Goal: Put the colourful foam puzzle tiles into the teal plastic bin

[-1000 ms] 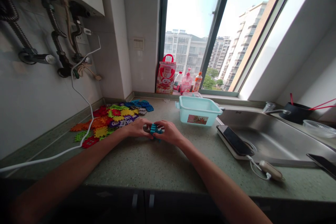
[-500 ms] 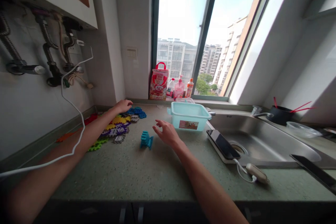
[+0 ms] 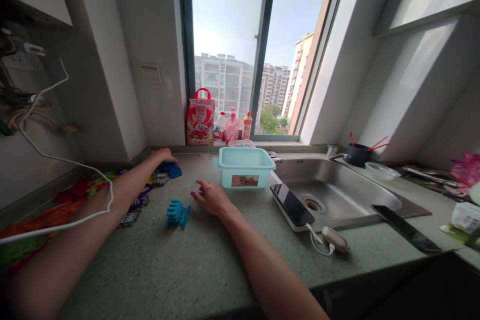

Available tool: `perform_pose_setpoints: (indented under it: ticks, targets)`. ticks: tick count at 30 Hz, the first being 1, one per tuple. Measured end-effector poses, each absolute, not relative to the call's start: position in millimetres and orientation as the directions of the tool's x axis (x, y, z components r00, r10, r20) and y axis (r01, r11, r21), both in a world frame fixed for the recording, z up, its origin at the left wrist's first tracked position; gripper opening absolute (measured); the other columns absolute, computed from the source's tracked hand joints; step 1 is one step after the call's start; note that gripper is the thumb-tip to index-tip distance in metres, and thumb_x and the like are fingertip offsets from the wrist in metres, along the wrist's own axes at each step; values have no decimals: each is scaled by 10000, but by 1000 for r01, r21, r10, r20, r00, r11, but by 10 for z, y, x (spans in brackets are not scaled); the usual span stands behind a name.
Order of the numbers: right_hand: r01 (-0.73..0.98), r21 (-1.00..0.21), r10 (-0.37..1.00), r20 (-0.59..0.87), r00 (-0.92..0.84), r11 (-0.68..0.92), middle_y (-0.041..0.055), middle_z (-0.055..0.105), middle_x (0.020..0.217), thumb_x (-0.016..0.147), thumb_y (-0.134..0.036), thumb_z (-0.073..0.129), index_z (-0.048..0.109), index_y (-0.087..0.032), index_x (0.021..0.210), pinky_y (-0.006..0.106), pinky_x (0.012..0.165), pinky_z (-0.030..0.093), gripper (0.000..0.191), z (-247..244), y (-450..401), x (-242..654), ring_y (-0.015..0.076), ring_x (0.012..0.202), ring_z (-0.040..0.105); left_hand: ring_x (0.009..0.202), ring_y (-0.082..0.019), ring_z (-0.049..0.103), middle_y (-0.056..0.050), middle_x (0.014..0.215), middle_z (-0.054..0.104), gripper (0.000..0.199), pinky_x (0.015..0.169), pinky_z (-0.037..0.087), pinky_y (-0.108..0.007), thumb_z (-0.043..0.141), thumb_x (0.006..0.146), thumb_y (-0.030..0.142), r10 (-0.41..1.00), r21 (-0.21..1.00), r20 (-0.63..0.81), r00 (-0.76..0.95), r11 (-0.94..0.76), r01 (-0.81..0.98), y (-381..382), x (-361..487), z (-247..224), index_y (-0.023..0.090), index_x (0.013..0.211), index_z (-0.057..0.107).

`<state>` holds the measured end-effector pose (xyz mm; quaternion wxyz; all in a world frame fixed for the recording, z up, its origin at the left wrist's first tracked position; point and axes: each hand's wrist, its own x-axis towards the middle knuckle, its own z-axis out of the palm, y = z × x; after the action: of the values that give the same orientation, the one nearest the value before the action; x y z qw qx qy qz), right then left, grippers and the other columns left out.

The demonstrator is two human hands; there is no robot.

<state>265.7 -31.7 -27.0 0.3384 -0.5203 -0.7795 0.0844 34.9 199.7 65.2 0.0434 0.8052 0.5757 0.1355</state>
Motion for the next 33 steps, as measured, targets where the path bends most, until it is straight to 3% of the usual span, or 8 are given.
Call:
perform_pose_setpoints:
  ticks: [6, 9, 13, 18, 21, 24, 27, 33]
  targets:
    - [718, -517, 839, 516, -173, 466, 114, 741, 1267, 999, -390, 657, 592, -239, 1437, 373, 932, 590, 467, -212, -328, 2687, 233, 1005, 755, 1149, -337, 666, -121, 1145, 781, 557, 1026, 463, -418, 763, 767, 599, 925, 225, 302, 231, -305, 926, 1686, 431, 818, 206, 1161, 775]
    - [678, -503, 765, 629, -138, 536, 107, 692, 1354, 981, -334, 678, 554, -269, 1468, 391, 982, 585, 507, -115, -378, 2659, 228, 1094, 730, 1106, -262, 679, -49, 1142, 777, 484, 1015, 486, -345, 755, 782, 466, 821, 270, 403, 406, -530, 804, 1232, 376, 898, 244, 1213, 761]
    - [573, -453, 642, 746, -176, 683, 107, 611, 1483, 944, -373, 734, 566, -286, 1458, 384, 1055, 562, 547, 63, -574, 2524, 236, 1225, 680, 1122, -250, 660, -46, 1169, 745, 516, 1068, 480, -352, 779, 720, 324, 555, 322, 522, 647, -831, 453, 348, 198, 901, 229, 1227, 746]
    - [522, -447, 631, 734, -251, 727, 71, 768, 1195, 892, -394, 786, 682, -262, 1265, 396, 987, 587, 409, 209, -841, 2326, 239, 1047, 743, 1103, -250, 660, -60, 1167, 713, 500, 1038, 498, -371, 797, 708, 269, 533, 431, 539, 652, -840, 330, -368, 34, 758, 219, 1200, 727]
    - [526, -476, 669, 694, -267, 704, 66, 772, 1173, 863, -374, 809, 656, -261, 1308, 393, 958, 593, 484, 225, -891, 2272, 234, 1023, 747, 1126, -254, 653, -69, 1200, 706, 524, 1038, 499, -389, 790, 749, 305, 533, 458, 570, 625, -838, 296, -396, -61, 628, 223, 1255, 682]
    - [538, -486, 692, 663, -286, 688, 90, 750, 1241, 853, -344, 817, 611, -258, 1400, 406, 1002, 572, 591, 197, -873, 2269, 246, 1094, 734, 1176, -287, 628, -104, 1267, 697, 660, 1077, 469, -427, 837, 751, 442, 529, 415, 546, 650, -844, 339, -302, -176, 497, 203, 1333, 635]
    - [555, -484, 713, 617, -332, 677, 103, 750, 1243, 850, -332, 816, 644, -237, 1357, 427, 1037, 550, 543, 143, -845, 2290, 270, 1149, 721, 1226, -321, 605, -110, 1275, 713, 733, 1136, 404, -444, 889, 689, 573, 527, 328, 424, 736, -847, 418, -235, -259, 361, 209, 1290, 680]
    - [613, -511, 788, 498, -361, 603, 75, 786, 1178, 814, -356, 842, 644, -241, 1279, 420, 996, 561, 518, 98, -847, 2354, 275, 1103, 754, 1195, -303, 641, -81, 1255, 740, 730, 1063, 436, -376, 875, 704, 603, 565, 344, 269, 780, -813, 470, -223, -207, 113, 261, 1327, 705]
